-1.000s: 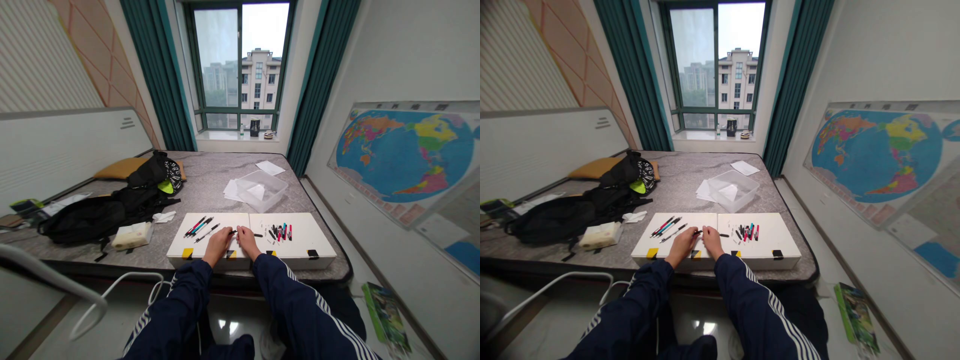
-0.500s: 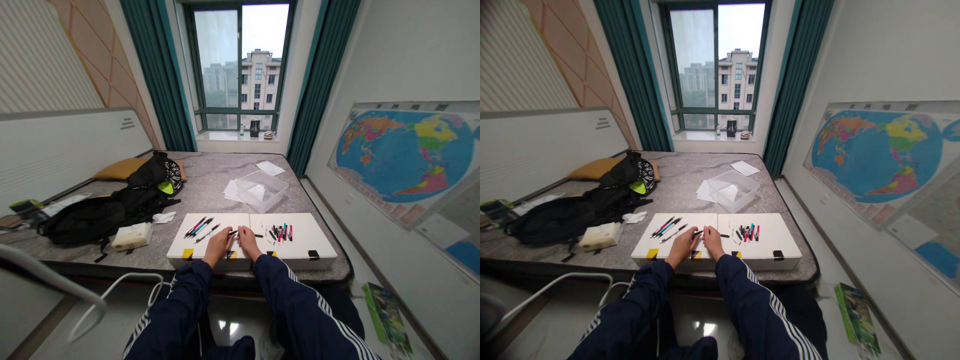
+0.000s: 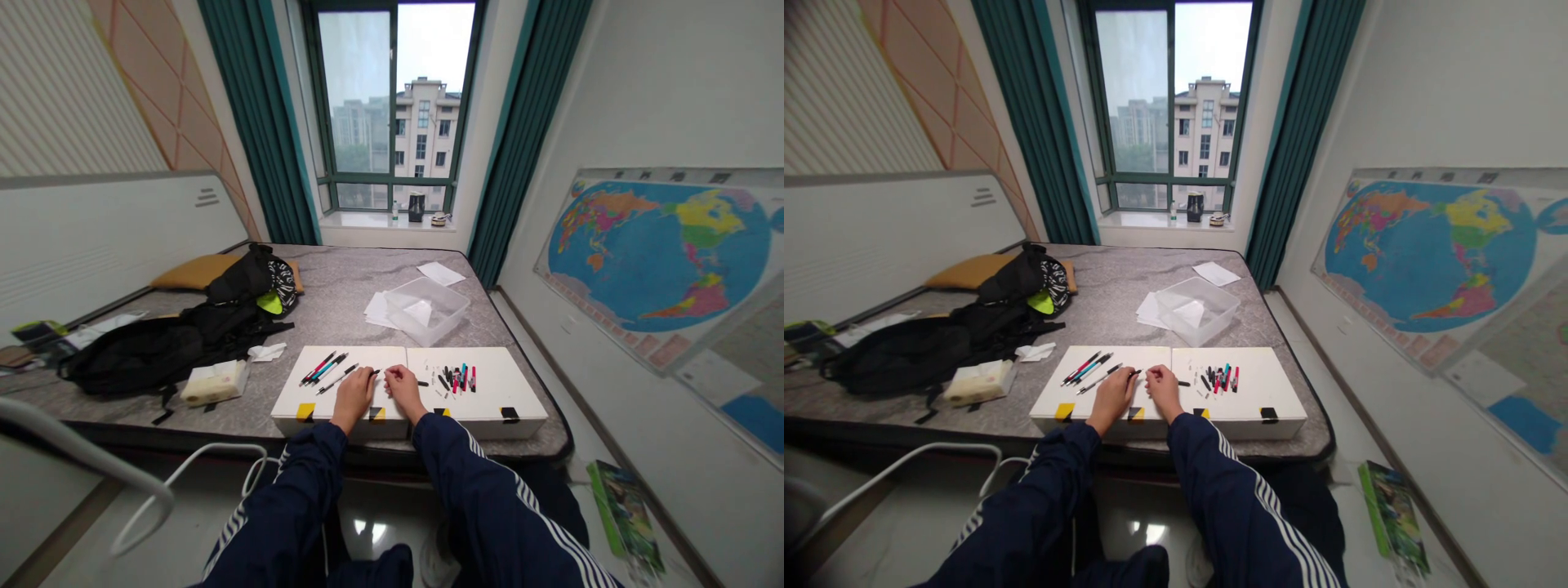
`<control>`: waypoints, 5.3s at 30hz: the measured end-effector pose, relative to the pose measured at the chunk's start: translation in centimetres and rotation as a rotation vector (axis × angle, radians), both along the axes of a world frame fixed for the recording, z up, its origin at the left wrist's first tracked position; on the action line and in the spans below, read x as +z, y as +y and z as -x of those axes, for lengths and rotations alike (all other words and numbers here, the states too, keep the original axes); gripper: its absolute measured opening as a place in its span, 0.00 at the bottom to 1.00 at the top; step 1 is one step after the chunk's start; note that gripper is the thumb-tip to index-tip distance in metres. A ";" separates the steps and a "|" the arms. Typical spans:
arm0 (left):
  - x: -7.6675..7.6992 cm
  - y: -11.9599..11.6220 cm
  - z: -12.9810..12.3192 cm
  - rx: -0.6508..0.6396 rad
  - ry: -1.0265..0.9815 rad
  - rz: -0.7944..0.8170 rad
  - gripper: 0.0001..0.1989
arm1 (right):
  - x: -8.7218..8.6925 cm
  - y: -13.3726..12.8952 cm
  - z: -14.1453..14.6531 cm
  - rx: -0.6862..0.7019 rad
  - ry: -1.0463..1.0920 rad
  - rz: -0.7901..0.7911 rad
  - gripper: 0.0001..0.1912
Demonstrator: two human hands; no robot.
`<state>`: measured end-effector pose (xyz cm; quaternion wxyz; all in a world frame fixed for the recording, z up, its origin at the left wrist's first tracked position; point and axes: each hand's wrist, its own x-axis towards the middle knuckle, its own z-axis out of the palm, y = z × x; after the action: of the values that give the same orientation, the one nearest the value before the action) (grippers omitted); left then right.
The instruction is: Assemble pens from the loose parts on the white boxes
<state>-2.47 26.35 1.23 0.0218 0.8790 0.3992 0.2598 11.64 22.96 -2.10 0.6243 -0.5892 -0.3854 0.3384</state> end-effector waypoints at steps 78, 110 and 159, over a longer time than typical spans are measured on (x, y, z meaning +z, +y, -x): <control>-0.6 0.5 0.3 -0.153 0.027 0.115 0.14 | 1.1 -0.8 -0.2 0.200 -0.029 0.092 0.28; -0.8 0.4 0.4 -0.167 0.062 -0.068 0.13 | 0.0 -0.4 -0.5 0.100 0.138 0.021 0.25; -0.4 0.4 0.3 -0.148 0.056 -0.057 0.12 | 0.8 -0.5 -0.3 0.078 0.244 0.038 0.13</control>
<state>-2.77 26.76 0.85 0.0047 0.9132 0.3262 0.2441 11.98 22.45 -1.33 0.6415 -0.5400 -0.3228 0.4390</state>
